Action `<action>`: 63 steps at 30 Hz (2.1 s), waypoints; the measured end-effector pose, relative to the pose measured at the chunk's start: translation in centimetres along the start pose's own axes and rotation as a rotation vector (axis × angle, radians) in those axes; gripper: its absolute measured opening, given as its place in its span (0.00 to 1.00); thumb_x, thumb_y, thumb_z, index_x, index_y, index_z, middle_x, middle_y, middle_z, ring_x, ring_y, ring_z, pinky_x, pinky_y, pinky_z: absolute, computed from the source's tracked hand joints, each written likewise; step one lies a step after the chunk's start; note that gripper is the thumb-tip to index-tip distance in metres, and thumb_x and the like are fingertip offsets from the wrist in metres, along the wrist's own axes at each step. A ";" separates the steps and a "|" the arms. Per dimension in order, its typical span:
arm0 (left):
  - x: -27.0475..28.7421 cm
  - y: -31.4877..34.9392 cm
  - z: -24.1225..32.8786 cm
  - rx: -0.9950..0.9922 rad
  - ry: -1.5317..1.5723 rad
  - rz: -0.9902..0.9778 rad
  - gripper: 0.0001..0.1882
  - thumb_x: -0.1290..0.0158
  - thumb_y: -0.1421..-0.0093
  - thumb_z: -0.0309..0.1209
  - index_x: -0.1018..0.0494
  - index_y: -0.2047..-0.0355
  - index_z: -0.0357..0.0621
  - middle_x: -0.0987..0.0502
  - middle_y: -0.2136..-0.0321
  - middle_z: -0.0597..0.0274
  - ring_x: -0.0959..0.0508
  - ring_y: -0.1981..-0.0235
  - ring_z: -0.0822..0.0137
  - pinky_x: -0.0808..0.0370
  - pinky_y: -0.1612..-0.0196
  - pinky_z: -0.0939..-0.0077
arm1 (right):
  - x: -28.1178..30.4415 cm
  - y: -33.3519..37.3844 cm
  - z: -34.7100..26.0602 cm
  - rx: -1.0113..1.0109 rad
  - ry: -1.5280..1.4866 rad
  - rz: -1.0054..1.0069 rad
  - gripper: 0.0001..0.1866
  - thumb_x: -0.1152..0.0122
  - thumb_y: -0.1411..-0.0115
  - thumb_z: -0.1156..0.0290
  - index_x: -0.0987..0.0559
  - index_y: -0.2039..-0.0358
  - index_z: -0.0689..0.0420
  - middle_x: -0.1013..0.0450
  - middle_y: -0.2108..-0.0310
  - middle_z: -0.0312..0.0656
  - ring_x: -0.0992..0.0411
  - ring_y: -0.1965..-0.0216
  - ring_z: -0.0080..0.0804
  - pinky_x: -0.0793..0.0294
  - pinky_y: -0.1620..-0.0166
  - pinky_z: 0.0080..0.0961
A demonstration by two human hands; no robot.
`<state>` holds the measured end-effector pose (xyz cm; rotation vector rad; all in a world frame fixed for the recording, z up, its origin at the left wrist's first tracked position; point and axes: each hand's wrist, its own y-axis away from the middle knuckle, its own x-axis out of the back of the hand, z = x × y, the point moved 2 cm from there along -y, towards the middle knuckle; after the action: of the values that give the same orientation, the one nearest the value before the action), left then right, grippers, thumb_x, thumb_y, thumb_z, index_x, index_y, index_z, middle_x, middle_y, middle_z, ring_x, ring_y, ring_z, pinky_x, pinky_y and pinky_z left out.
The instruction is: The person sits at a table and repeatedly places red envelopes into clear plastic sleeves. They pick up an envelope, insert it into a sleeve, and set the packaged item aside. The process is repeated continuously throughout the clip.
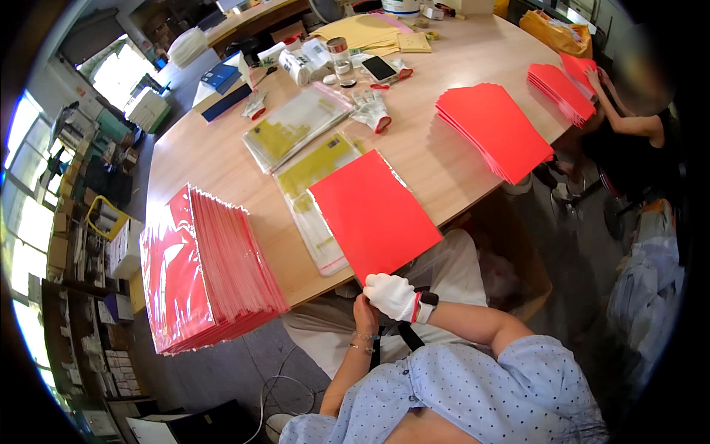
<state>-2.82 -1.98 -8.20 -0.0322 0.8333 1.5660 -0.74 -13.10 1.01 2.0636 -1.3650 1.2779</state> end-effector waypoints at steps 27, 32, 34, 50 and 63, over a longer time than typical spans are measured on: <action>-0.4 -0.8 8.8 -0.801 -1.347 -0.173 0.10 0.42 0.47 0.31 0.29 0.78 0.39 0.26 0.78 0.60 0.25 0.79 0.65 0.29 0.77 0.73 | 10.9 5.7 14.1 -0.233 -0.115 0.109 0.07 0.44 0.49 0.67 0.25 0.74 0.56 0.28 0.74 0.43 0.28 0.69 0.42 0.28 0.67 0.34; 1.4 -2.4 6.6 -0.299 -0.950 0.079 0.13 0.50 0.38 0.35 0.29 0.74 0.38 0.25 0.76 0.63 0.26 0.83 0.76 0.31 0.84 0.82 | 8.8 4.8 13.5 -0.605 0.021 0.222 0.13 0.48 0.46 0.59 0.25 0.74 0.56 0.27 0.74 0.47 0.27 0.71 0.46 0.28 0.67 0.37; 1.4 -1.8 5.8 -0.199 -0.669 0.103 0.13 0.52 0.37 0.36 0.30 0.70 0.38 0.26 0.77 0.64 0.26 0.83 0.76 0.32 0.84 0.84 | 8.1 5.4 13.7 -0.703 -0.350 0.293 0.11 0.48 0.43 0.66 0.29 0.66 0.61 0.27 0.77 0.44 0.28 0.76 0.36 0.28 0.71 0.30; 2.2 17.2 31.4 -0.913 -0.788 0.356 0.12 0.52 0.40 0.31 0.32 0.58 0.37 0.26 0.70 0.61 0.27 0.78 0.74 0.28 0.77 0.82 | 6.7 -9.6 -5.3 0.026 -1.220 0.019 0.20 0.53 0.46 0.76 0.30 0.52 0.66 0.28 0.62 0.41 0.31 0.59 0.24 0.30 0.57 0.21; 21.1 13.0 39.7 -1.044 -1.005 0.583 0.22 0.57 0.39 0.34 0.36 0.48 0.32 0.31 0.53 0.55 0.33 0.49 0.63 0.37 0.46 0.68 | 4.5 -15.7 -13.7 0.165 -1.366 -0.169 0.16 0.51 0.41 0.66 0.26 0.56 0.62 0.25 0.66 0.41 0.27 0.68 0.29 0.28 0.62 0.24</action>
<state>-0.98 37.34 17.10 0.2455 -0.8639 2.0724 6.72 1.37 14.77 3.2108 -1.4032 -0.3184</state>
